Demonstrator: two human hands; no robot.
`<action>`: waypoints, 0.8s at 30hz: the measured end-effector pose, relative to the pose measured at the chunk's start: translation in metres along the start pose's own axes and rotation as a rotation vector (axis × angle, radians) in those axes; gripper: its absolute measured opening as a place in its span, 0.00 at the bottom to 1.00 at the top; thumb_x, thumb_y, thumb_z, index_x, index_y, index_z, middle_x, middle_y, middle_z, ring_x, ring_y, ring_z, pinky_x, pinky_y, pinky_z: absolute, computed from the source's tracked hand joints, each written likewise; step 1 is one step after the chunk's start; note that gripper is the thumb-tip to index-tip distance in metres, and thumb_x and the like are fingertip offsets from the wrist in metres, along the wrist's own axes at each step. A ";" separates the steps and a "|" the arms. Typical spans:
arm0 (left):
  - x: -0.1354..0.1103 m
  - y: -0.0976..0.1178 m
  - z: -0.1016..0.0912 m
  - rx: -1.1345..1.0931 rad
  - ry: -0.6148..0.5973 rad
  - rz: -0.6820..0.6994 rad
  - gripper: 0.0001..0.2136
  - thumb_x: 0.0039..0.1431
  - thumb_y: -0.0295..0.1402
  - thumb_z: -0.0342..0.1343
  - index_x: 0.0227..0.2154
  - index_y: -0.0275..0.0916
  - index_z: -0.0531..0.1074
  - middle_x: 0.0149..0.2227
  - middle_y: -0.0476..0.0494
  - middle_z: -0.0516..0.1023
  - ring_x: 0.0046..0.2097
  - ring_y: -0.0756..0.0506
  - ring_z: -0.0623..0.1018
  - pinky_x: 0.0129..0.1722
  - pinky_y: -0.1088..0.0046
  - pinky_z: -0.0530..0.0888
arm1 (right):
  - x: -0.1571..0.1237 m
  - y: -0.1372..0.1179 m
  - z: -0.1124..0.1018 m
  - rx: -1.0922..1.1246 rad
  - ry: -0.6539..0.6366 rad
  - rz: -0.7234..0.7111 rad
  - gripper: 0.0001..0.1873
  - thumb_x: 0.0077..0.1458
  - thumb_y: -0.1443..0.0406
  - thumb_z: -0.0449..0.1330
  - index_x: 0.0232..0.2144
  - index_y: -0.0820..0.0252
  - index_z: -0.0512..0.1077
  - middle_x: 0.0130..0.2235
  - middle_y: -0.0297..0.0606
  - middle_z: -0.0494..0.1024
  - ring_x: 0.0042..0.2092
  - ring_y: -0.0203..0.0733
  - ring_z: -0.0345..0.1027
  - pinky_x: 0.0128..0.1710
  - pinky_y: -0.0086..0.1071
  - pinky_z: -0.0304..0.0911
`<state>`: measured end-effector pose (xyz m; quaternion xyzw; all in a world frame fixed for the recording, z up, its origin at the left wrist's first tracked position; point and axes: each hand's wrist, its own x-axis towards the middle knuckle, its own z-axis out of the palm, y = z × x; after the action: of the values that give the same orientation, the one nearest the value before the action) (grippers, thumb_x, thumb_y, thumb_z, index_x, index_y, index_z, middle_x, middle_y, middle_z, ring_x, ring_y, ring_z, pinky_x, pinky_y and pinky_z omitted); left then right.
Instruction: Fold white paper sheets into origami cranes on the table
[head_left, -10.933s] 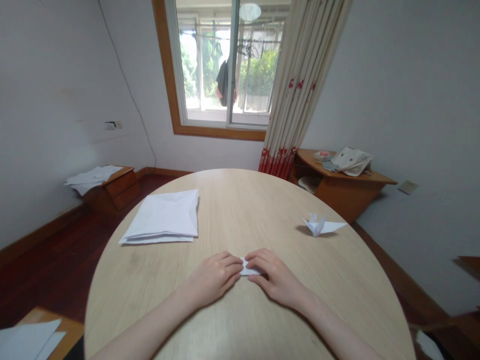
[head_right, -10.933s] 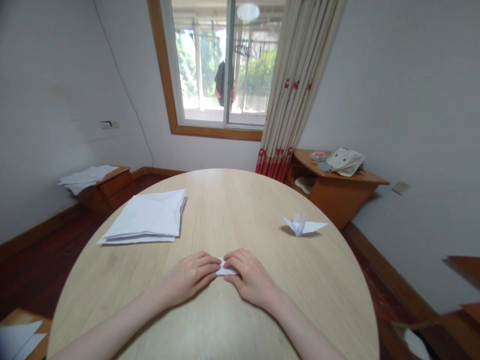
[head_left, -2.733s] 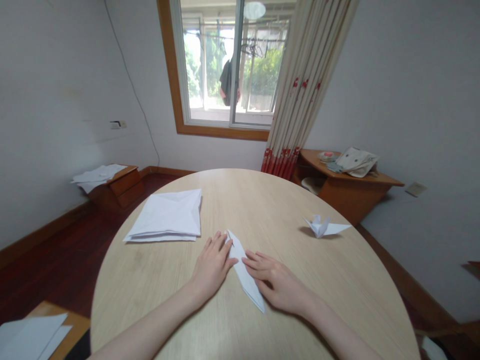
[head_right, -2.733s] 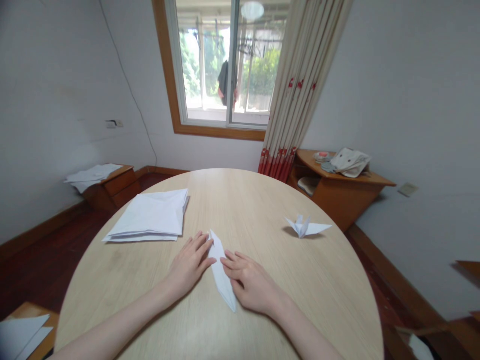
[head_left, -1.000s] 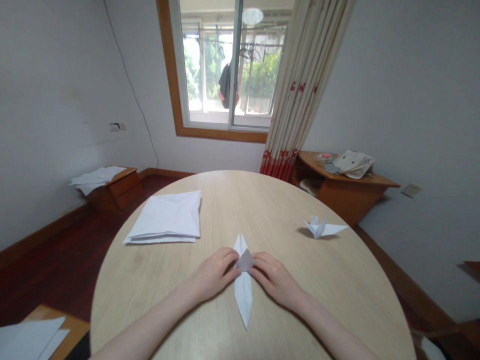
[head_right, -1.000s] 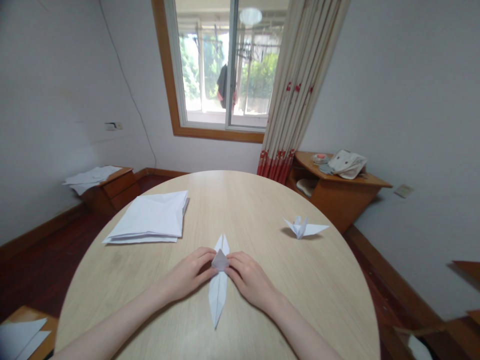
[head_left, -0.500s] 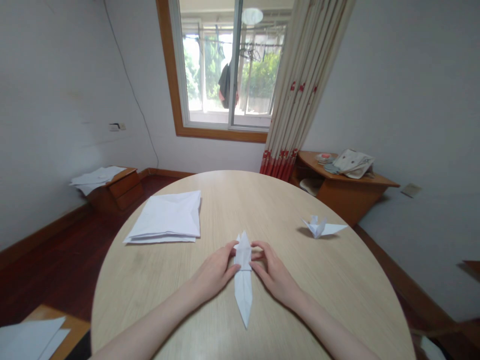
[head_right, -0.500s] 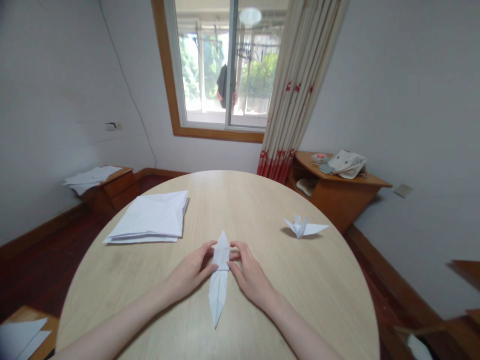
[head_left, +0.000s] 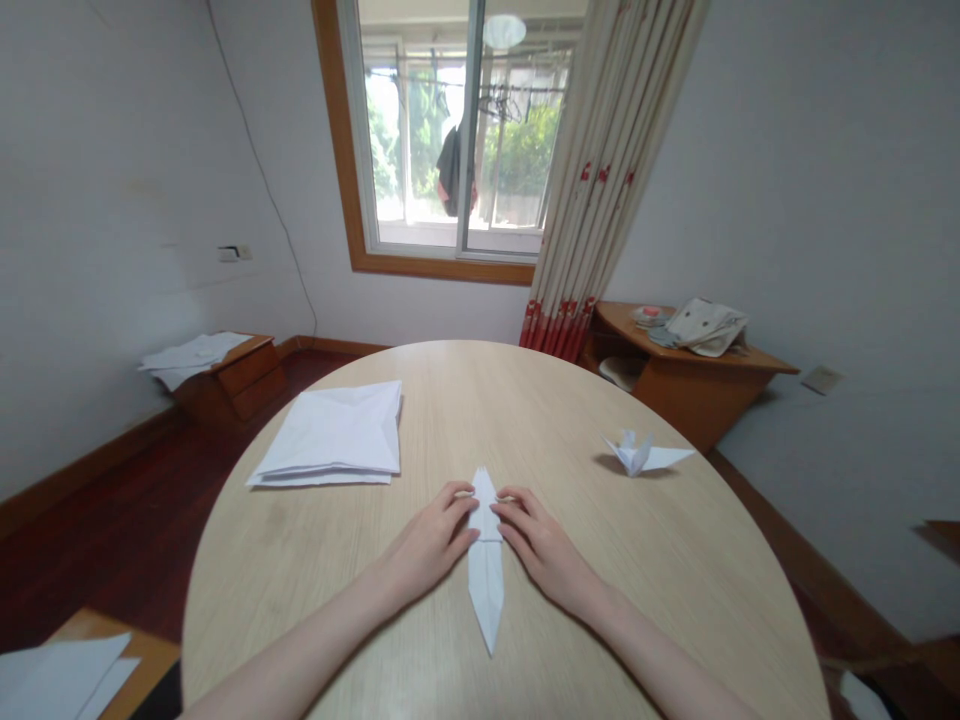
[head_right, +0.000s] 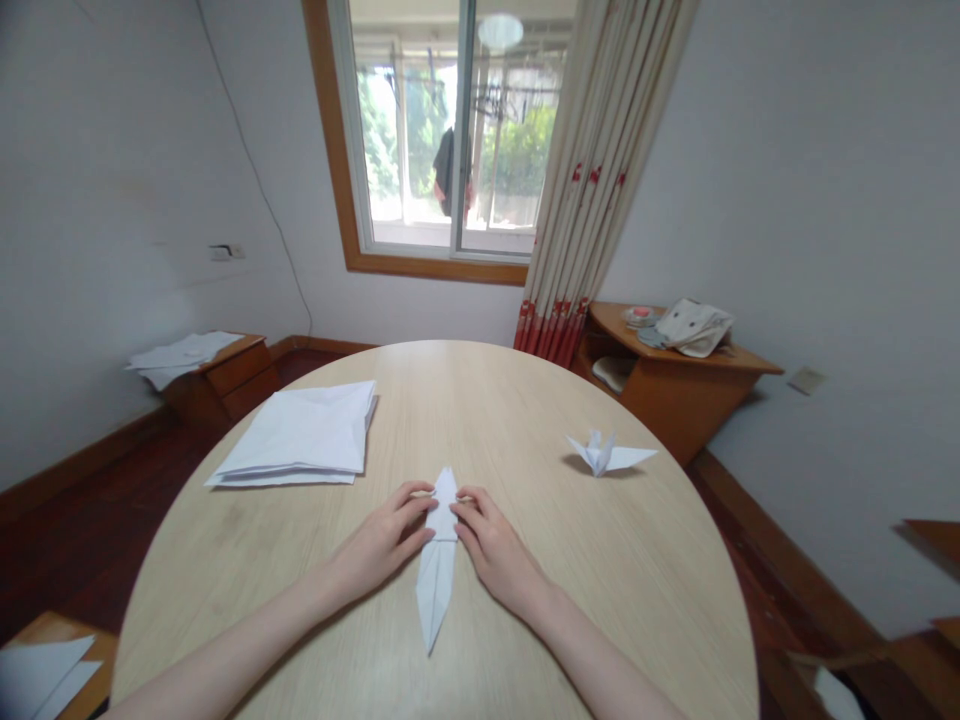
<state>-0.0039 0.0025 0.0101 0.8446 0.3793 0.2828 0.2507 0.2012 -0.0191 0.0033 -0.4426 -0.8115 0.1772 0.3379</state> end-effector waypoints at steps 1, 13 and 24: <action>0.000 -0.001 0.001 0.012 -0.006 0.005 0.13 0.61 0.27 0.51 0.49 0.40 0.68 0.54 0.40 0.66 0.49 0.44 0.74 0.52 0.64 0.70 | 0.000 0.000 0.000 -0.003 -0.001 0.001 0.15 0.62 0.68 0.48 0.48 0.56 0.69 0.50 0.45 0.68 0.50 0.45 0.67 0.51 0.43 0.66; 0.000 -0.002 0.003 0.240 0.019 0.093 0.11 0.64 0.30 0.50 0.46 0.40 0.73 0.48 0.40 0.74 0.50 0.42 0.72 0.50 0.62 0.71 | 0.000 -0.002 -0.001 0.005 -0.037 0.045 0.16 0.63 0.66 0.49 0.48 0.56 0.72 0.50 0.45 0.70 0.52 0.45 0.65 0.54 0.44 0.63; 0.002 -0.001 0.000 0.368 -0.001 0.071 0.10 0.64 0.34 0.53 0.46 0.44 0.74 0.51 0.44 0.74 0.52 0.40 0.71 0.49 0.58 0.70 | -0.001 0.006 0.007 -0.108 0.014 0.053 0.16 0.60 0.69 0.51 0.50 0.59 0.68 0.51 0.47 0.70 0.53 0.49 0.65 0.54 0.48 0.63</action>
<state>-0.0027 0.0048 0.0099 0.8892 0.3942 0.2170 0.0822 0.2000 -0.0171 -0.0059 -0.4827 -0.8055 0.1392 0.3143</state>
